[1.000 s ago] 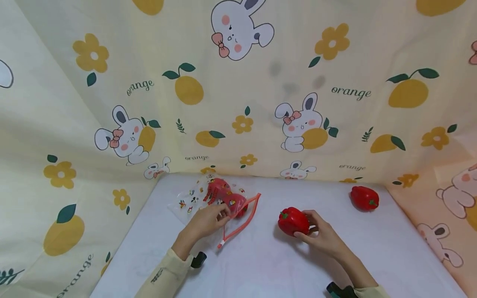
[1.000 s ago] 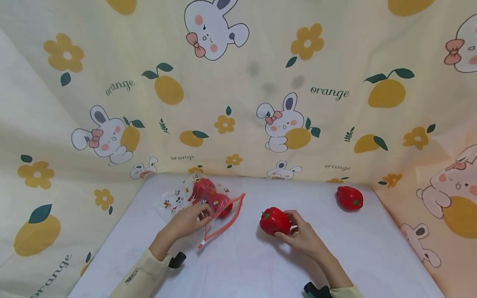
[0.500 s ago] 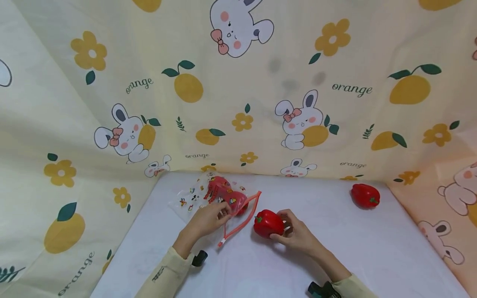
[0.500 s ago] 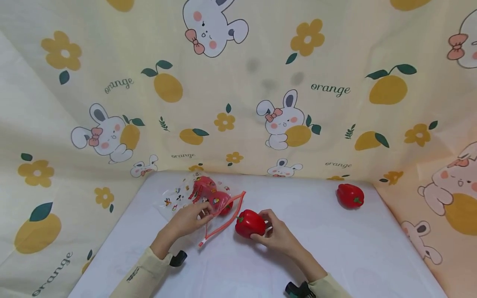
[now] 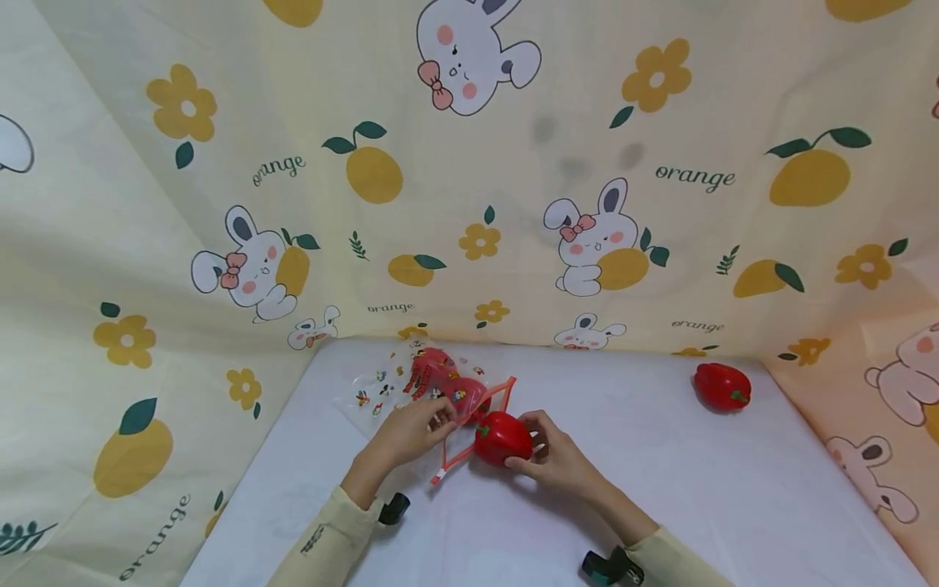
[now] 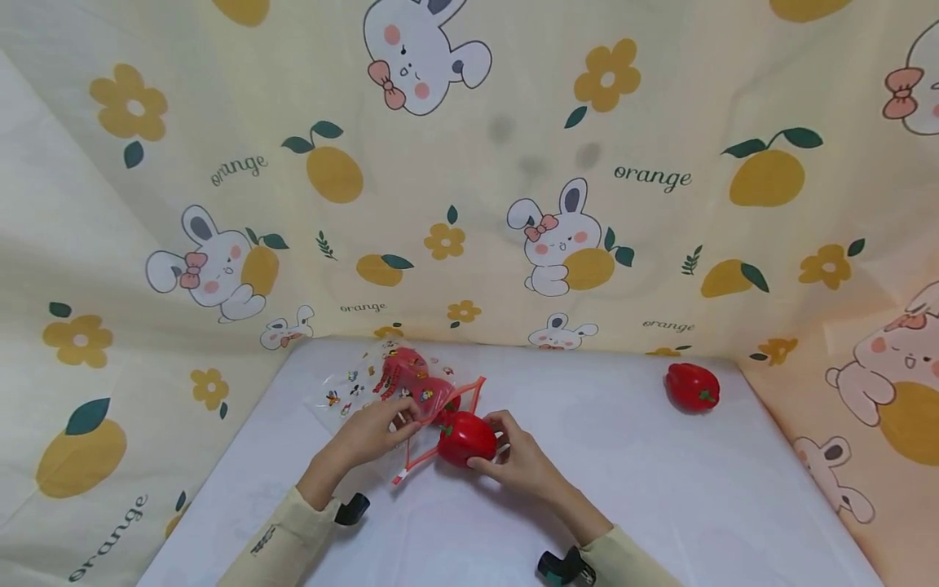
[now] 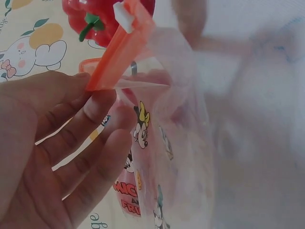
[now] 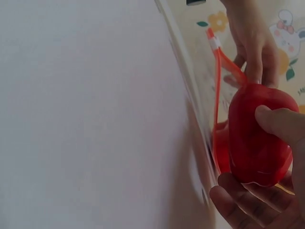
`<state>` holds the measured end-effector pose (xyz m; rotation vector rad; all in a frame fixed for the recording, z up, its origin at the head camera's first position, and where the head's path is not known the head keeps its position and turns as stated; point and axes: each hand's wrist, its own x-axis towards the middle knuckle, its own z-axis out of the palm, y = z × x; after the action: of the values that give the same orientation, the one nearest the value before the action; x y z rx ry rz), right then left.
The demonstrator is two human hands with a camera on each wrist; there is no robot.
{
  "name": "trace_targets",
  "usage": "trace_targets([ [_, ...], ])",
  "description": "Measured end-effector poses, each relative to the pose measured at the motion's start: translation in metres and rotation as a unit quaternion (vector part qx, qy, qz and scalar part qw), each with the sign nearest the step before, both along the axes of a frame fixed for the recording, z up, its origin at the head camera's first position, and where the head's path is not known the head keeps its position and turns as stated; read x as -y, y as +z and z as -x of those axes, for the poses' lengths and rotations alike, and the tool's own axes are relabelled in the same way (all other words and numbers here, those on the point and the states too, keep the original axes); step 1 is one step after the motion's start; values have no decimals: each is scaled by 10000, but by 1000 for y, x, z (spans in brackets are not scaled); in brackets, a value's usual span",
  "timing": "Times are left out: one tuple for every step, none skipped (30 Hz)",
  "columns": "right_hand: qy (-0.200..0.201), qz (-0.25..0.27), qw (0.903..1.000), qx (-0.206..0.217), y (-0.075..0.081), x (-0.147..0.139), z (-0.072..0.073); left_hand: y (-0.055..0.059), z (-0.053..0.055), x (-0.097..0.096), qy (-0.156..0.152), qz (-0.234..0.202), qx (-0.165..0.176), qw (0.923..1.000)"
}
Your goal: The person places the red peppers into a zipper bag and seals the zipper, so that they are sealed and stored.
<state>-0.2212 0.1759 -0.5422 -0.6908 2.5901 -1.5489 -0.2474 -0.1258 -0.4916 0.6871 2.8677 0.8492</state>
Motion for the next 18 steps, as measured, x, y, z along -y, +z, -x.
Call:
trace_targets([
  [38, 19, 10000, -6, 0, 2, 1, 0, 0, 1, 0, -5, -2, 10000],
  [73, 38, 10000, 0, -1, 4, 2, 0, 0, 1, -24, -28, -28, 10000],
  [87, 44, 10000, 13, -1, 6, 2, 0, 0, 2, -48, -43, -62, 10000],
  [104, 39, 9999, 21, -2, 8, 3, 0, 0, 3, -76, -76, -90, 9999],
  [113, 36, 9999, 59, -3, 9, 4, 0, 1, 3, -100, -112, -109, 9998],
  [101, 31, 9999, 109, -3, 11, 5, 0, 1, 4, -122, -152, -122, 9997],
  [93, 36, 9998, 161, -3, 13, 6, 0, 1, 5, -147, -204, -119, 9996],
  [75, 39, 9997, 219, -4, 14, 7, 0, 1, 5, -181, -253, -123, 9994],
  [56, 30, 9996, 277, -4, 15, 7, 0, 1, 6, -198, -290, -111, 9993],
  [49, 27, 9995, 323, -4, 16, 8, 0, 2, 6, -214, -329, -99, 9992],
  [42, 41, 9993, 364, -4, 18, 8, 0, 2, 7, -222, -347, -85, 9991],
  [42, 49, 9992, 384, -4, 19, 9, 0, 2, 7, -233, -365, -77, 9990],
  [52, 66, 9991, 405, -3, 20, 9, -1, 2, 7, -240, -371, -72, 9990],
  [64, 76, 9991, 415, -3, 21, 9, -1, 2, 7, -243, -370, -71, 9990],
  [81, 77, 9990, 422, -3, 22, 10, -1, 2, 8, -246, -375, -67, 9990],
  [97, 81, 9989, 442, -2, 23, 10, -1, 2, 8, -242, -384, -54, 9990],
  [113, 89, 9989, 448, -3, 25, 11, -1, 2, 8, -237, -388, -41, 9990],
  [124, 85, 9989, 455, -3, 26, 12, -1, 2, 9, -235, -399, -38, 9989],
])
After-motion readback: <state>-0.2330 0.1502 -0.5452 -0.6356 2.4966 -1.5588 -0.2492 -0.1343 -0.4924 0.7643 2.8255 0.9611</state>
